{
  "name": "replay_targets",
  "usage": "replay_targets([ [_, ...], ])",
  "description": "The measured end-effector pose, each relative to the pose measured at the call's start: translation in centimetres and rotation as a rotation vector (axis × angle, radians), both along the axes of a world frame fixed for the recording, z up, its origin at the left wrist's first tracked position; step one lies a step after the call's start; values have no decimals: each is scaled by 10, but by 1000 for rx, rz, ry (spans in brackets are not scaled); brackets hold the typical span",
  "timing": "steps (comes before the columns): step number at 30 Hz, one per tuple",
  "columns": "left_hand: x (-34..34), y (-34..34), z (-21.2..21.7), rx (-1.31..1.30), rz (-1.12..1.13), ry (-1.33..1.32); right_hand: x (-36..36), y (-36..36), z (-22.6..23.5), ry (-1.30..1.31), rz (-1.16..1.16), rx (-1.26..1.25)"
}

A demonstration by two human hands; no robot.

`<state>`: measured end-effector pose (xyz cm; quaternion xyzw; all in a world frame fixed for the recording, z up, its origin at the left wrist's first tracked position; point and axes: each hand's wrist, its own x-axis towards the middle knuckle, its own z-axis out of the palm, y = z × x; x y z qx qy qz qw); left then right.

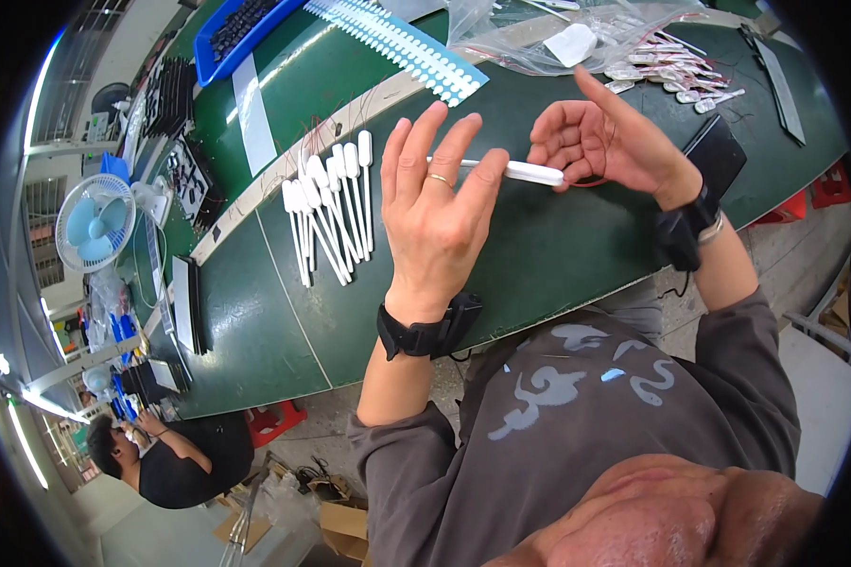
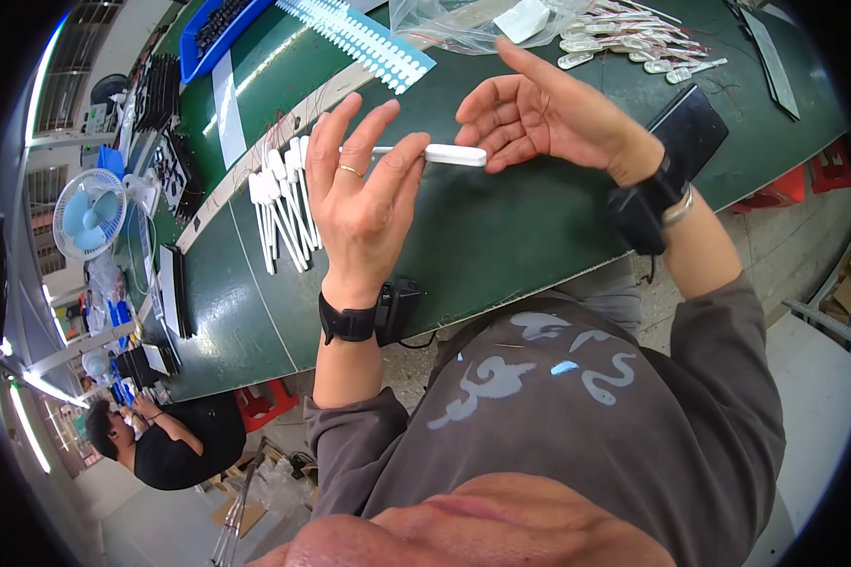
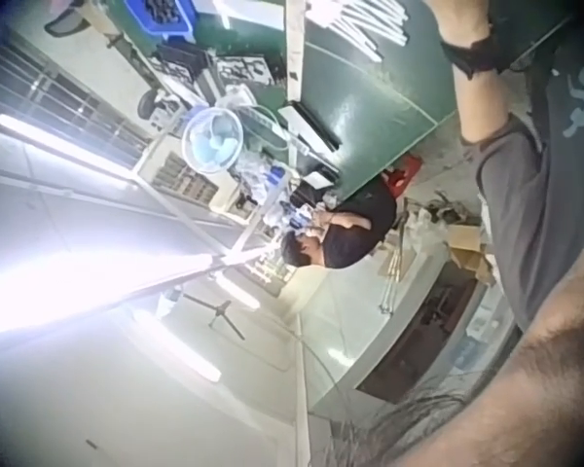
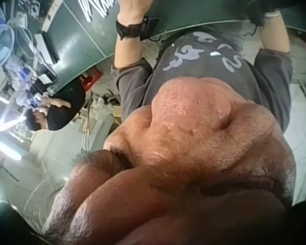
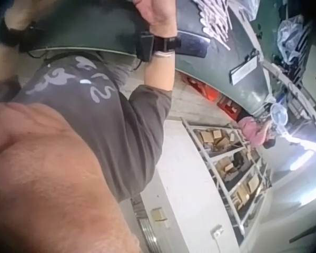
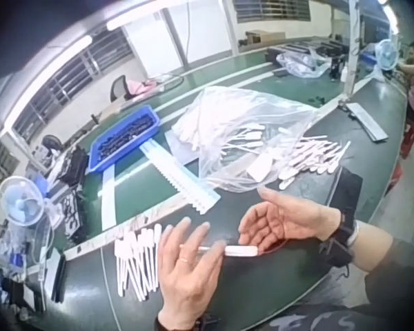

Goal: The person picks up a white plastic component and a wire from the table, inserts the wire into the component, and then presses a second plastic piece onto it. They repeat this process with another set of components before placing the assembled units onto the table.

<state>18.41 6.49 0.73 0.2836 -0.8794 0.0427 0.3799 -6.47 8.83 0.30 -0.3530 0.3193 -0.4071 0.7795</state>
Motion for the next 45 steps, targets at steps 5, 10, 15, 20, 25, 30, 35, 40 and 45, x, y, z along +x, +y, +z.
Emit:
replay_targets([
  [5,1,-7,10,-202,-78,-79,6,-5,17,77,264,60],
  [10,-1,-11,12,-320,228,35,28,2,17,331,115,-207],
  [15,14,-18,3,727,124,827,33,4,1,739,-194,-641],
  [20,5,-11,-21,1489,-156,729,33,-2,-2,891,-355,-868],
  [25,-15,1,-31,1451,-198,806,31,-2,-11,873,-328,-914],
  [30,-14,3,-38,1350,-166,825,33,-1,-13,863,-320,-901],
  [35,-10,0,-40,1304,-197,820,35,-1,-18,836,-326,-915],
  [40,-9,0,-40,1281,-207,849,38,2,-15,809,-387,-895],
  [45,-7,-3,-39,1315,-286,911,30,2,-9,770,-344,-807],
])
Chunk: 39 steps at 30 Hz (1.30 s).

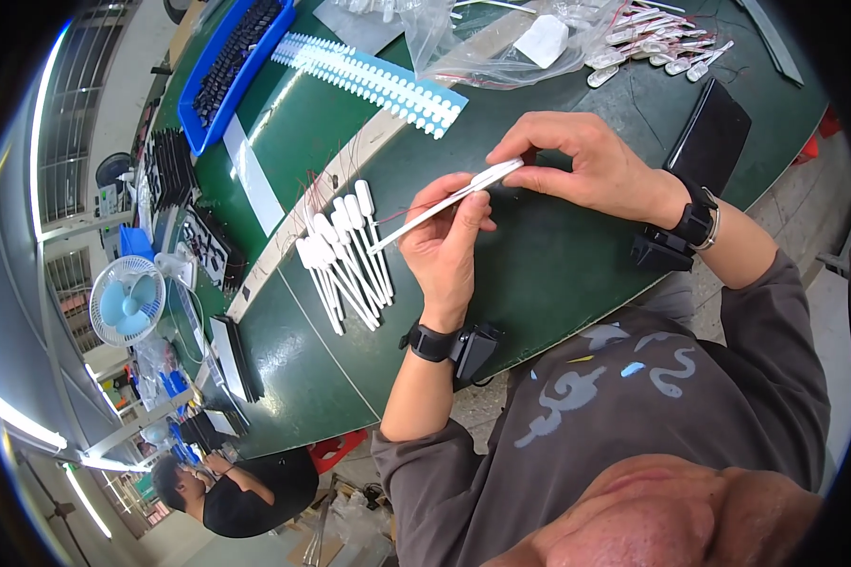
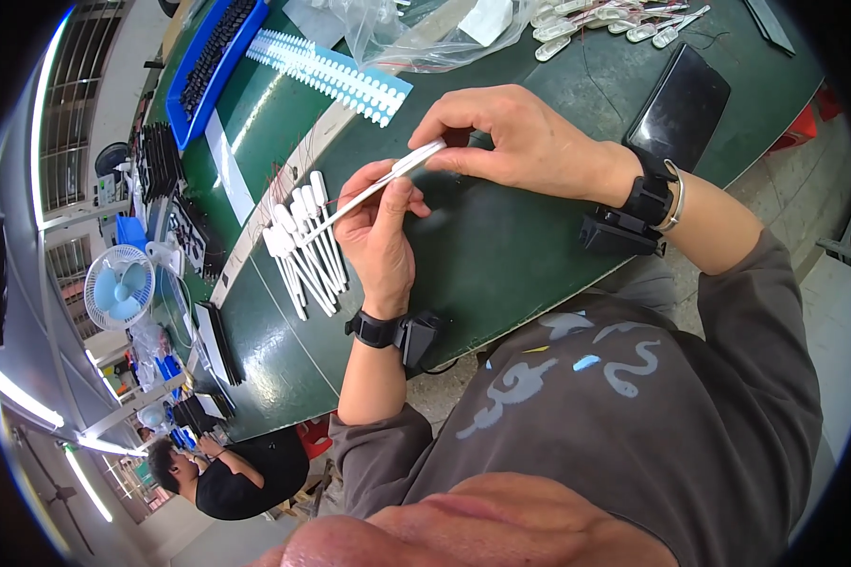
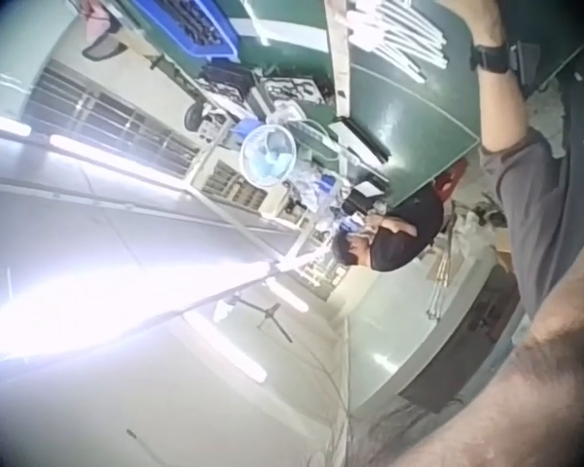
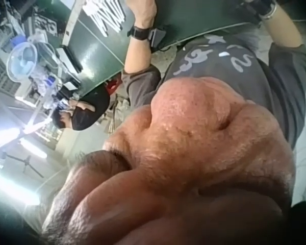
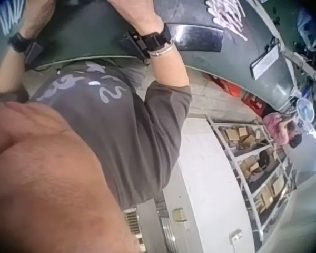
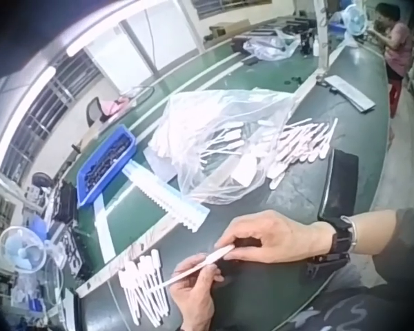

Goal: The person picks up a white plastic component and a wire from the table, inserts the wire into the component, and then presses a second plastic piece onto it. They repeat this process with another set of components before placing the assembled units onto the table.

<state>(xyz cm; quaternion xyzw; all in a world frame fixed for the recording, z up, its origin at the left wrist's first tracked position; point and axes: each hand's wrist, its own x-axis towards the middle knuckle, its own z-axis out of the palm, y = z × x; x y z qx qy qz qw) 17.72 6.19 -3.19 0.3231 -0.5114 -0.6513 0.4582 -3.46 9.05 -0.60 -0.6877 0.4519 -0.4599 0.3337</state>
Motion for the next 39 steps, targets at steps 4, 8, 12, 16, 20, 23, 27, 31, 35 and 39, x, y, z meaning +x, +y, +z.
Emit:
replay_targets([
  [4,-2,3,-2,-4,-37,25,4,2,-1,-19,53,-57],
  [8,0,6,2,-75,-55,21,4,2,-2,-7,62,-85],
  [12,2,6,4,-170,-46,-20,4,2,-4,-27,84,-80],
  [16,3,7,4,-252,-37,-76,6,3,-6,-31,83,-143],
  [20,0,7,5,-191,-27,-40,4,2,-2,-9,84,-134],
  [23,-2,8,5,-131,-10,-43,-1,-4,3,65,126,-5],
  [27,-1,8,4,-59,3,-147,-18,-4,14,-312,-110,-65],
  [31,-7,5,3,8,1,-221,-2,-2,9,229,-11,-299],
  [35,-15,6,2,33,-14,-178,20,4,-7,108,149,-26],
  [39,-15,7,1,9,-36,-176,20,7,-17,203,-15,8],
])
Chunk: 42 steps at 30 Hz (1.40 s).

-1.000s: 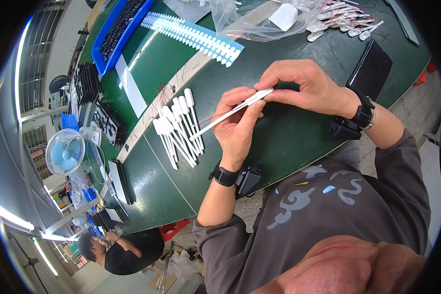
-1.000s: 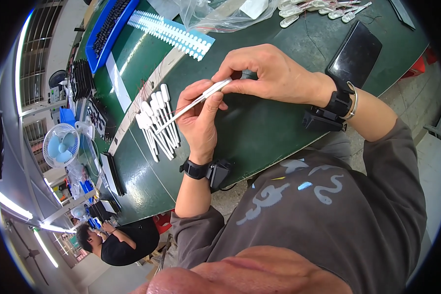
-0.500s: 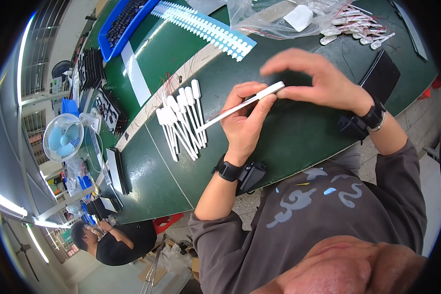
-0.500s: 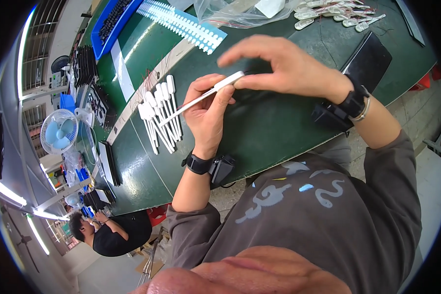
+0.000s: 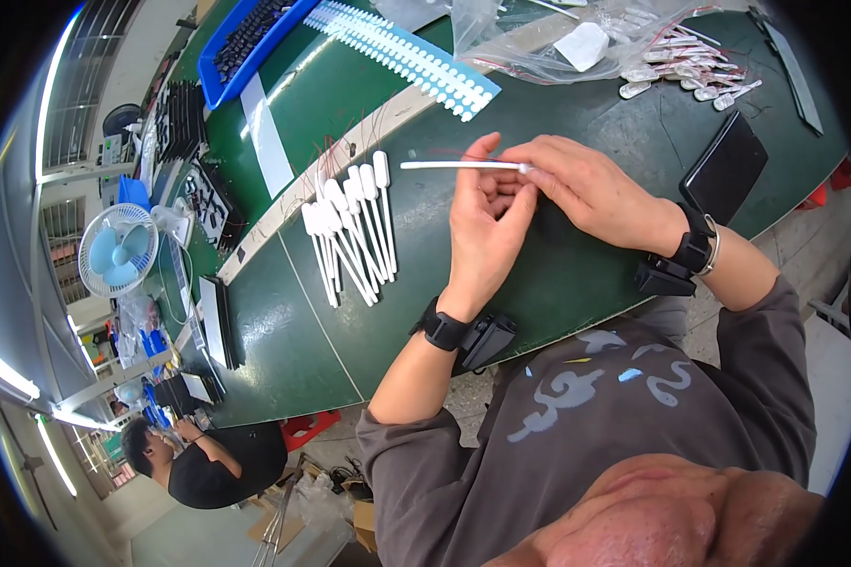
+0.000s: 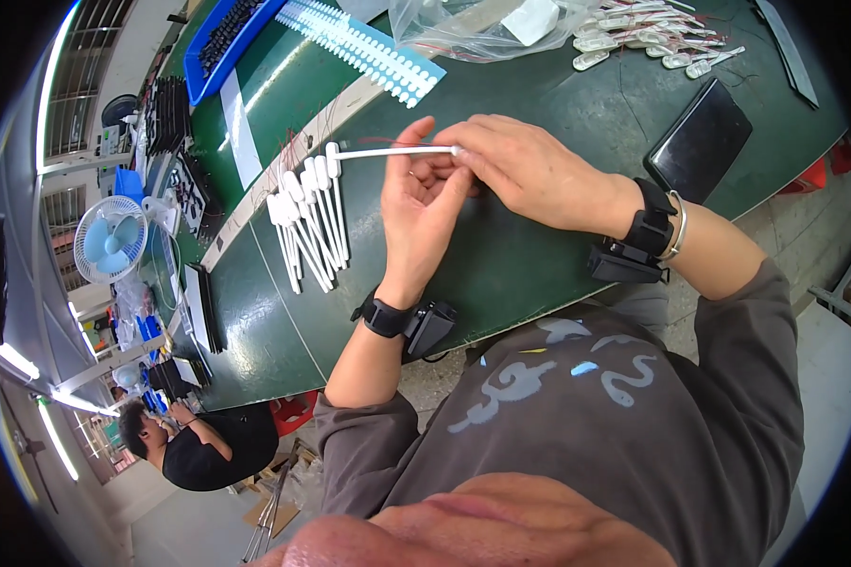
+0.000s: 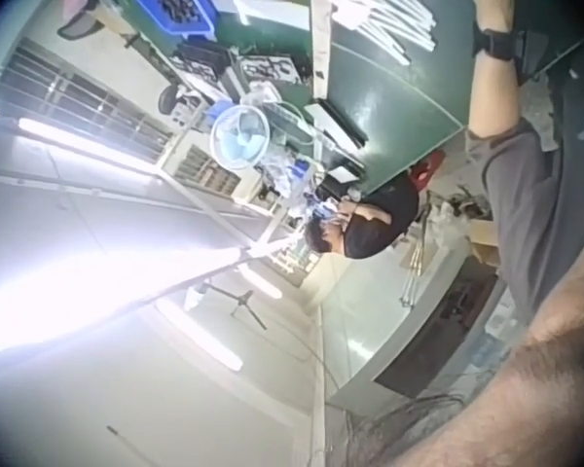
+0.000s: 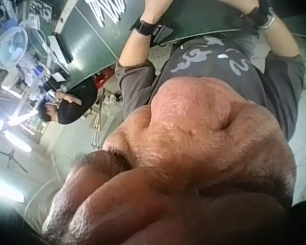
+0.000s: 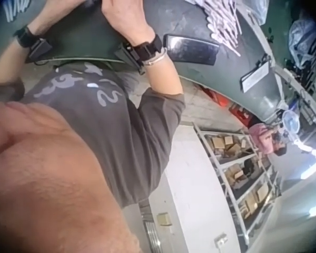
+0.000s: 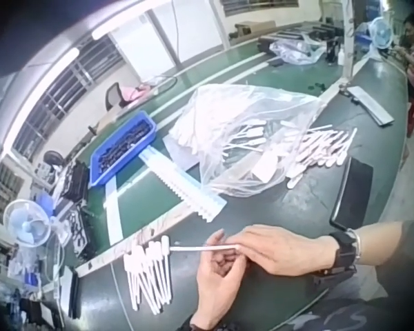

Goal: The person picks up a white plastic component and a wire from the table, inserts the wire into the component, and then presses a second plastic piece onto it. They repeat this process with another set of components before placing the assembled units onto the table.

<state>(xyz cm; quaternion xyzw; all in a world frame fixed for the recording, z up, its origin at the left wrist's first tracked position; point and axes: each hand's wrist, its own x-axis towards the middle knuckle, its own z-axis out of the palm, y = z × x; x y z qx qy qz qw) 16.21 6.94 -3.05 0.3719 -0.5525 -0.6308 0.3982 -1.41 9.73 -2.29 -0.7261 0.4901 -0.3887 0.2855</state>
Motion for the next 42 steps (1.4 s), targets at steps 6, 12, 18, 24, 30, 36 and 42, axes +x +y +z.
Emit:
replay_targets([
  [6,24,-18,7,127,41,170,-11,-5,15,-194,-12,372],
  [12,34,-26,15,137,230,279,-11,-8,9,-196,-2,411],
  [18,38,-28,11,-52,387,73,-10,-8,11,-191,54,401],
  [24,34,-25,14,-8,377,78,-11,-10,9,-144,15,382],
  [30,37,-26,12,-29,347,43,-10,-8,5,-173,30,377],
  [36,34,-25,13,14,325,116,-8,-9,5,-217,39,365],
  [42,33,-24,15,-7,294,116,-9,-9,2,-220,19,347],
])
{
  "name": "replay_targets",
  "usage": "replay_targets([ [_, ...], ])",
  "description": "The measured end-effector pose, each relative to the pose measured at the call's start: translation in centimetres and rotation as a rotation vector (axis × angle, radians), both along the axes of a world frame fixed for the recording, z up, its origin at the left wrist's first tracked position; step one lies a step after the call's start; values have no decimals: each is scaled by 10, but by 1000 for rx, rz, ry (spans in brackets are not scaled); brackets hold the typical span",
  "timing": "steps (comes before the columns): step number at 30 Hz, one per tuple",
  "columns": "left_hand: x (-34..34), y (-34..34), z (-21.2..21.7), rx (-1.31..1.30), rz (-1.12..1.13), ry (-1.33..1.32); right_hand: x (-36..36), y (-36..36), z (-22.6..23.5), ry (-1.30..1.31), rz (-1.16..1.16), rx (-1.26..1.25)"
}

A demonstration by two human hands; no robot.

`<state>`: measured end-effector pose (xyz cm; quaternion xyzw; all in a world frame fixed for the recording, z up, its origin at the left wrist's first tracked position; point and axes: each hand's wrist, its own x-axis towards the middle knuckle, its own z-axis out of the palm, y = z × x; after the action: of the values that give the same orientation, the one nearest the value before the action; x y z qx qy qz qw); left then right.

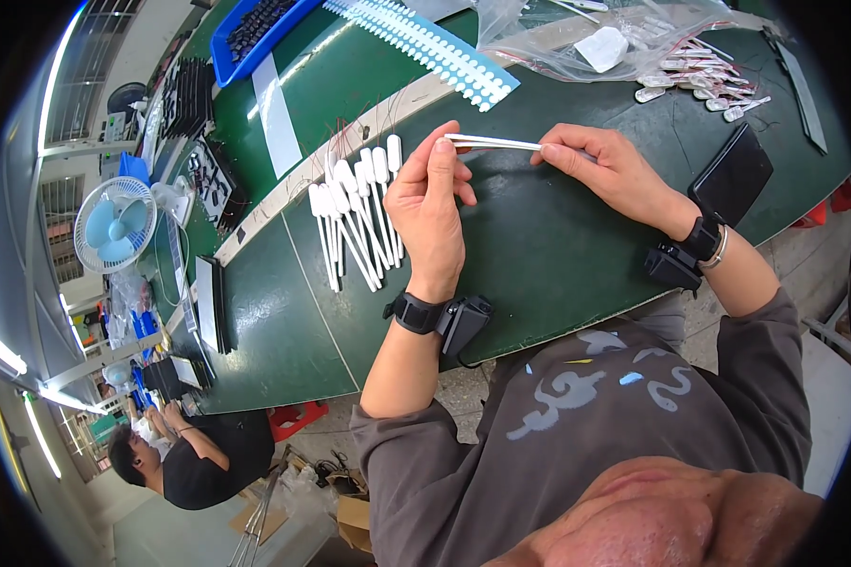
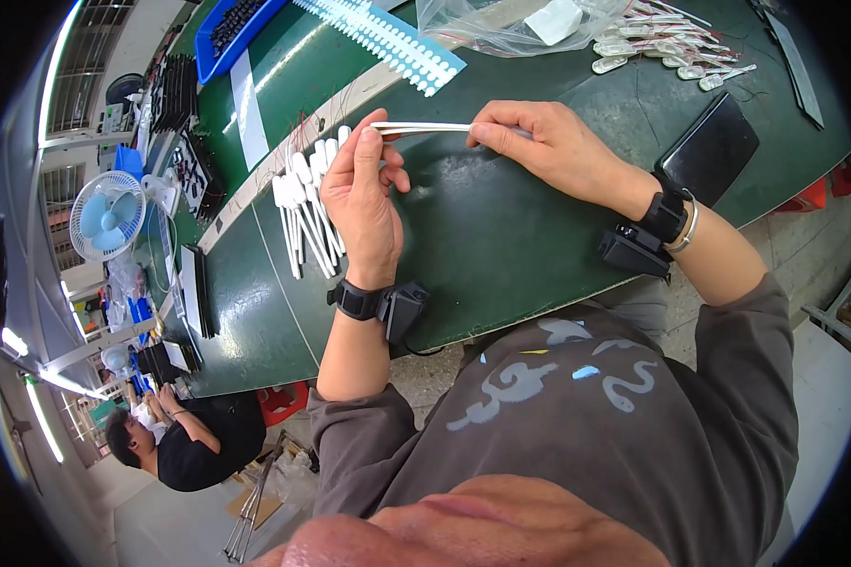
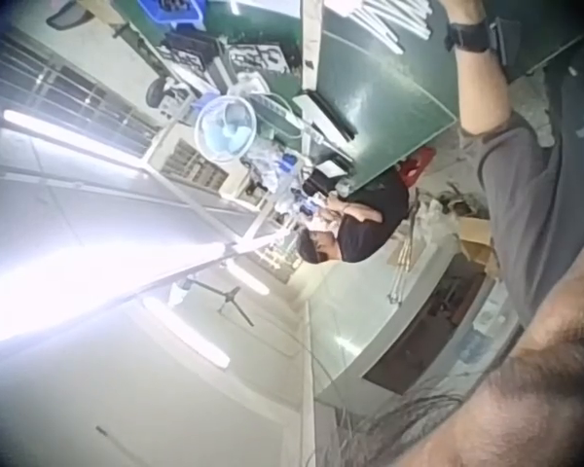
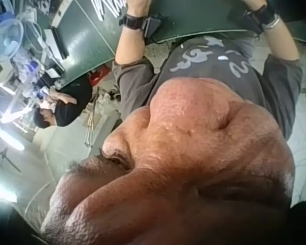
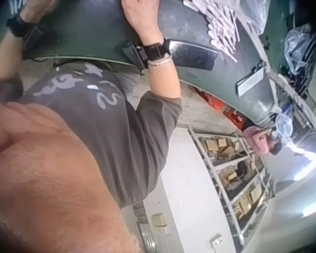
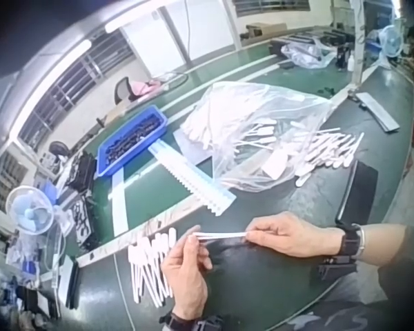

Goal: The person picks up a white plastic component and a wire from the table, inserts the wire into the component, and then presses a second plastic piece onto it. They repeat this process with another set of components before placing the assembled units onto the table.

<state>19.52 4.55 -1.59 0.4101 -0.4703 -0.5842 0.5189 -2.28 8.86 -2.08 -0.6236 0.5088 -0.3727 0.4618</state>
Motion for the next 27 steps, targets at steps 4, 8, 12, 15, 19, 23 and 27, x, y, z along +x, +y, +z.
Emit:
replay_targets([
  [4,-2,0,-1,8,17,-36,0,0,-2,32,-34,3],
  [8,2,-1,-5,-38,-36,-127,4,1,2,69,-78,-113],
  [12,0,4,-7,-28,-128,-225,5,1,7,143,-74,-235],
  [15,-2,5,-14,-130,-146,-302,5,1,8,178,-39,-305],
  [19,-3,7,-10,-133,-151,-422,5,2,0,155,-46,-394],
  [23,-1,7,1,-36,-195,-513,6,1,-2,151,-76,-434],
  [27,5,2,2,50,-311,-453,6,1,0,226,-49,-491],
])
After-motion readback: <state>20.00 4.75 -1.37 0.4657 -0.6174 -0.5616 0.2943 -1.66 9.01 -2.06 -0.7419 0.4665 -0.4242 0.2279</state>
